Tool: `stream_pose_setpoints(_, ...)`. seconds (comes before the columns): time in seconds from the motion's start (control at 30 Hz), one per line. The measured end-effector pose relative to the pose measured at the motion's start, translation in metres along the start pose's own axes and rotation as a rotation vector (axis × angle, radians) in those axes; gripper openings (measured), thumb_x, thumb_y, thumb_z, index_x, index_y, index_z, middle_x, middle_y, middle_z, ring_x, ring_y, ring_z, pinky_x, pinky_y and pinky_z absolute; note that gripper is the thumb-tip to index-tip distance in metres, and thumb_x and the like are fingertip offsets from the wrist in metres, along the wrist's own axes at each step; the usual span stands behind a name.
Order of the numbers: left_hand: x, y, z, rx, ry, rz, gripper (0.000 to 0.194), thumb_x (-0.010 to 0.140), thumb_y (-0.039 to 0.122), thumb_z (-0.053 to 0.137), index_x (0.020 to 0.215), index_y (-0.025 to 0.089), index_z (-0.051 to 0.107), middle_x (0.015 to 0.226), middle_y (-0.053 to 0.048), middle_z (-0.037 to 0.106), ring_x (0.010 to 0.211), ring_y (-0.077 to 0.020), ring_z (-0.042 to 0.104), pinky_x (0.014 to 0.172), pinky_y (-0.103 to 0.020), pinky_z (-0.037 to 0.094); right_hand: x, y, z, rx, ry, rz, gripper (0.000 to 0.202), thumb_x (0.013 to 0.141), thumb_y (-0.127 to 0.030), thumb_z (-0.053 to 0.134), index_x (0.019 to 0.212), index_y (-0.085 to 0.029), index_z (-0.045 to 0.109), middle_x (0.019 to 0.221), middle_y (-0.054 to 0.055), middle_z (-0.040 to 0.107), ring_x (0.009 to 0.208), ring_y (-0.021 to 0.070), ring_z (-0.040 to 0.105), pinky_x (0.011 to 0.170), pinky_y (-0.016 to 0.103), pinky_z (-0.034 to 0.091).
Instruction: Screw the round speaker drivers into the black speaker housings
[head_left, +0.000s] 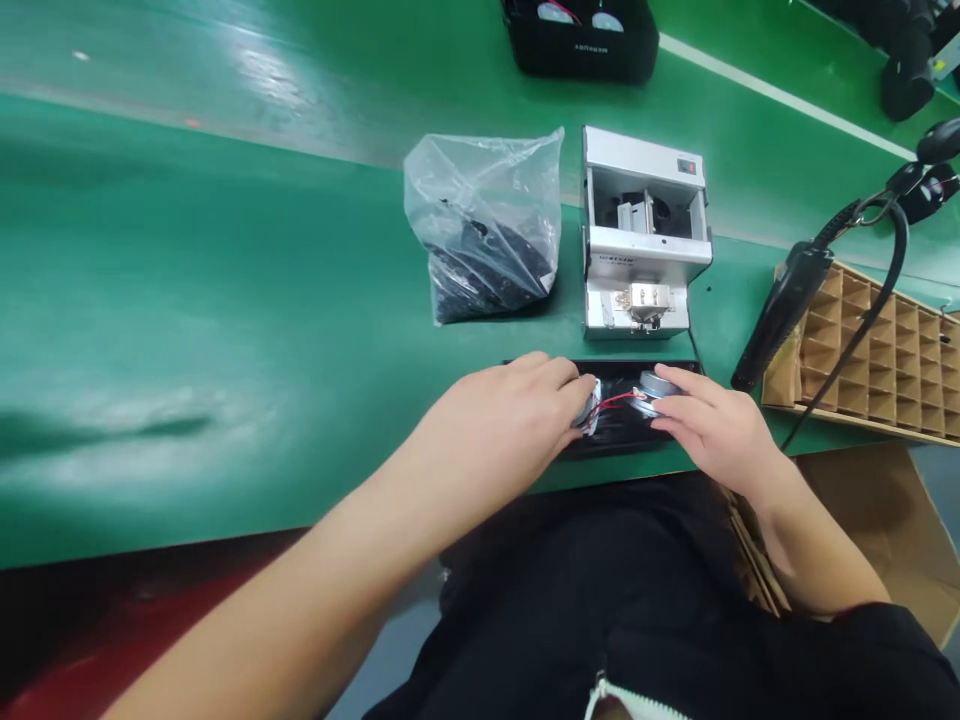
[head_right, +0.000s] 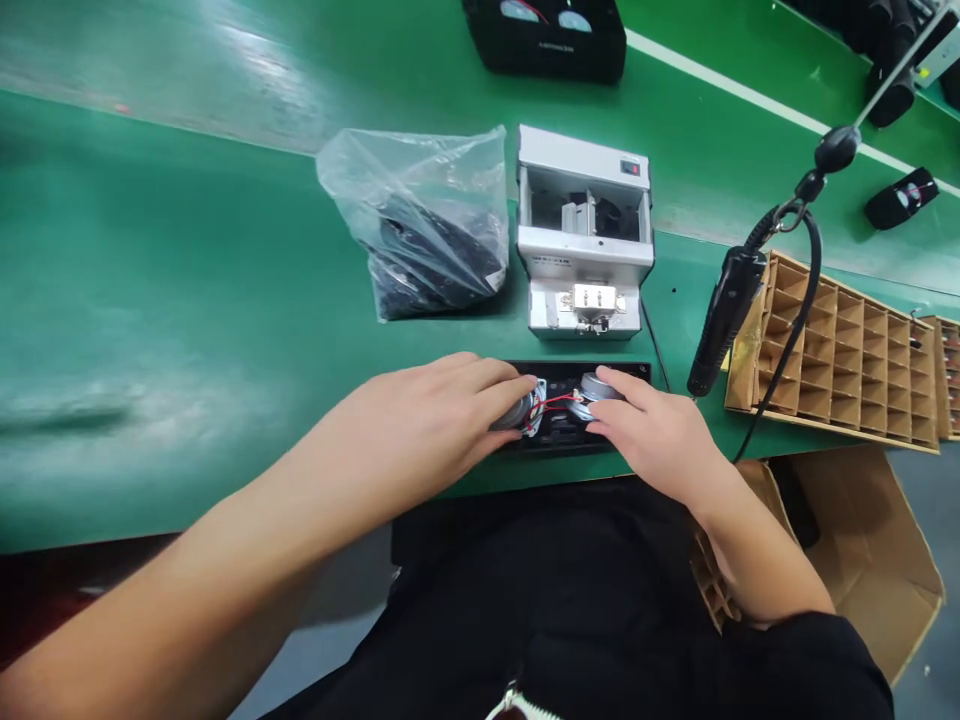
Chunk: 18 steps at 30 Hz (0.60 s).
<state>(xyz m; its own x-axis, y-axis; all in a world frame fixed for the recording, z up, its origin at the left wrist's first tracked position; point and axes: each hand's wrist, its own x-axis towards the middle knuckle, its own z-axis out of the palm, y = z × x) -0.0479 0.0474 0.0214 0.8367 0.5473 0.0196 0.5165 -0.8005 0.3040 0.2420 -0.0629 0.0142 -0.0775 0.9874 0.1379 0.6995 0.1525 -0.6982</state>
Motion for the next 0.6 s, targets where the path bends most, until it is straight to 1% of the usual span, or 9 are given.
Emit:
stream_pose_setpoints(0.03,0.003,0.000,0.001,0.019,-0.028,0.009,0.021,0.108,0.012,0.071,0.120,0.018,0.087,0.111,-0.015,0.086,0.098,-0.0339,0.080,0.084,-0.043,0.061,0.002,0.001,0.003,-0.036,-0.012,-0.009,0.016,0.112,-0.042,0.083,0.107,-0.030,0.091,0.150,0.013,0.095,0.111,0.0274,0.097,0.098,0.044,0.082)
stream_pose_setpoints(0.1,0.006,-0.001,0.005,0.048,-0.064,0.028,0.024,0.106,0.005,0.068,0.116,0.016,0.086,0.105,-0.013,0.085,0.093,-0.0328,0.079,0.083,-0.043,0.058,0.006,0.004,0.007,-0.086,-0.031,-0.015,0.016,0.113,-0.037,0.080,0.105,-0.029,0.091,0.149,0.014,0.095,0.102,0.0256,0.096,0.093,0.042,0.080)
stream_pose_setpoints(0.2,0.008,-0.003,0.007,0.081,-0.060,0.052,0.027,0.106,0.001,0.064,0.115,0.016,0.085,0.101,-0.011,0.084,0.092,-0.0324,0.078,0.080,-0.043,0.054,0.011,0.008,0.008,-0.092,-0.056,-0.016,0.017,0.113,-0.034,0.077,0.101,-0.028,0.086,0.142,0.016,0.097,0.109,0.0281,0.096,0.098,0.044,0.080)
stream_pose_setpoints(0.33,0.005,-0.005,0.004,0.065,-0.012,0.101,0.028,0.107,0.004,0.064,0.115,0.018,0.086,0.102,-0.011,0.083,0.088,-0.0313,0.076,0.077,-0.044,0.051,0.011,0.005,-0.002,0.015,0.000,0.011,0.023,0.114,-0.050,0.075,0.101,-0.031,0.070,0.118,0.013,0.097,0.114,0.0302,0.095,0.104,0.051,0.081)
stream_pose_setpoints(0.4,0.007,-0.003,0.000,0.040,-0.010,0.119,0.023,0.110,0.010,0.067,0.116,0.019,0.088,0.104,-0.011,0.082,0.088,-0.0309,0.077,0.076,-0.043,0.052,0.008,-0.002,-0.008,0.093,0.065,0.053,0.026,0.120,-0.054,0.060,0.105,-0.033,0.055,0.128,0.014,0.094,0.121,0.0298,0.095,0.103,0.054,0.082)
stream_pose_setpoints(0.47,0.015,0.004,-0.004,0.020,-0.051,0.088,0.021,0.109,0.010,0.068,0.111,0.019,0.087,0.099,-0.010,0.080,0.084,-0.0307,0.078,0.073,-0.042,0.051,0.004,-0.009,-0.012,0.286,0.098,0.177,0.027,0.123,-0.056,0.047,0.108,-0.034,0.041,0.146,0.015,0.090,0.124,0.0295,0.095,0.094,0.053,0.083)
stream_pose_setpoints(0.5,0.021,0.009,-0.005,0.012,-0.085,0.062,0.023,0.107,0.006,0.067,0.105,0.019,0.086,0.094,-0.010,0.078,0.081,-0.0305,0.078,0.070,-0.041,0.050,0.002,-0.011,-0.013,0.427,0.095,0.271,0.029,0.123,-0.058,0.045,0.108,-0.035,0.037,0.150,0.015,0.088,0.122,0.0295,0.095,0.086,0.051,0.084)
stream_pose_setpoints(0.57,0.035,0.021,-0.005,-0.002,-0.168,0.024,0.030,0.098,-0.005,0.064,0.095,0.017,0.083,0.085,-0.010,0.077,0.075,-0.0311,0.078,0.065,-0.040,0.047,-0.002,-0.014,-0.011,0.738,0.070,0.455,0.037,0.119,-0.068,0.052,0.110,-0.035,0.037,0.145,0.013,0.088,0.111,0.0292,0.096,0.067,0.043,0.080)
stream_pose_setpoints(0.6,0.043,0.026,-0.003,-0.011,-0.207,0.021,0.032,0.093,-0.008,0.063,0.090,0.017,0.082,0.083,-0.010,0.077,0.073,-0.0321,0.079,0.064,-0.040,0.046,-0.004,-0.014,-0.009,0.863,0.052,0.509,0.043,0.115,-0.074,0.057,0.110,-0.035,0.038,0.141,0.012,0.088,0.106,0.0293,0.095,0.059,0.039,0.076)
